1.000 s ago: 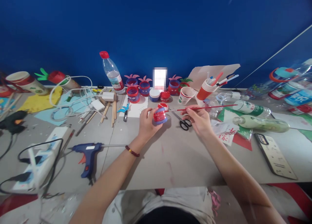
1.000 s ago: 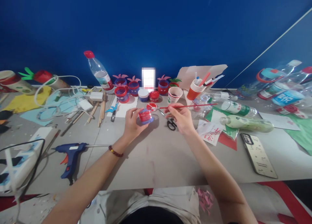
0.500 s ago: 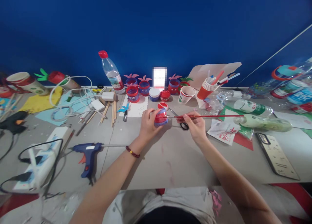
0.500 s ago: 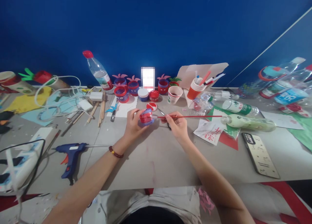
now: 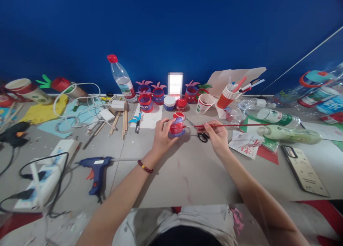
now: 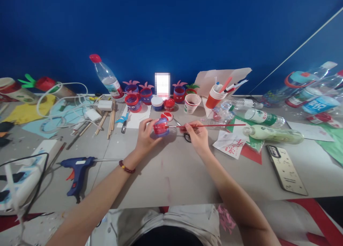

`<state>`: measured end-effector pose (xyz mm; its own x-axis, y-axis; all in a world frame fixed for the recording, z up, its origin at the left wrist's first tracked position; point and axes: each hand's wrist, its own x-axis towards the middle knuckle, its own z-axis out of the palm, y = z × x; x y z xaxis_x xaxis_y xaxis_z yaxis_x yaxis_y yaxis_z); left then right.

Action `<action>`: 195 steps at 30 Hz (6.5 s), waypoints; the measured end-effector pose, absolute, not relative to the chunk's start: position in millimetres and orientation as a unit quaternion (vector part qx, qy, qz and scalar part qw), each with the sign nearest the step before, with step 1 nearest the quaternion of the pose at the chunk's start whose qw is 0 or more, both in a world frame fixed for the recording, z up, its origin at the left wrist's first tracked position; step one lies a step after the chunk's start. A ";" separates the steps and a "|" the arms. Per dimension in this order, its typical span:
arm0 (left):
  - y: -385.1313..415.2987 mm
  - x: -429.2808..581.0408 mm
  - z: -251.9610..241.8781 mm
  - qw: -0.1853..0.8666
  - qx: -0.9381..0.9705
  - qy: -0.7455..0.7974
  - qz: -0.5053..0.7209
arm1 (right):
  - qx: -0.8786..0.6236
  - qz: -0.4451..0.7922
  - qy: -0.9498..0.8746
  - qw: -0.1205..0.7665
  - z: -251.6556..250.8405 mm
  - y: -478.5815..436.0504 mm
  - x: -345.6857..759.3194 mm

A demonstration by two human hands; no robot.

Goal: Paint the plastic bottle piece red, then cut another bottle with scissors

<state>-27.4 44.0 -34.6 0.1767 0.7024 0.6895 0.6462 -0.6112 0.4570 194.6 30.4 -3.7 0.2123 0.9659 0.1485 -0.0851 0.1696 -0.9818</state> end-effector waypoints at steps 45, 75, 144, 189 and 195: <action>43.5 -21.5 -38.7 -0.012 0.779 0.431 0.455 | -0.479 0.432 -0.506 0.573 2.8 12.2 178.4; 42.8 -19.5 -42.9 -0.032 0.773 0.467 0.429 | -0.487 0.400 -0.526 0.570 6.2 8.7 170.8; 45.4 -20.8 -42.3 -0.010 0.788 0.408 0.462 | -0.482 0.377 -0.539 0.579 3.7 27.8 206.3; 45.4 -18.6 -39.9 -0.010 0.811 0.359 0.462 | -0.483 0.416 -0.563 0.527 15.2 16.1 187.9; 46.4 -20.2 -40.2 -0.002 0.798 0.381 0.467 | -0.494 0.394 -0.537 0.559 10.5 25.6 202.5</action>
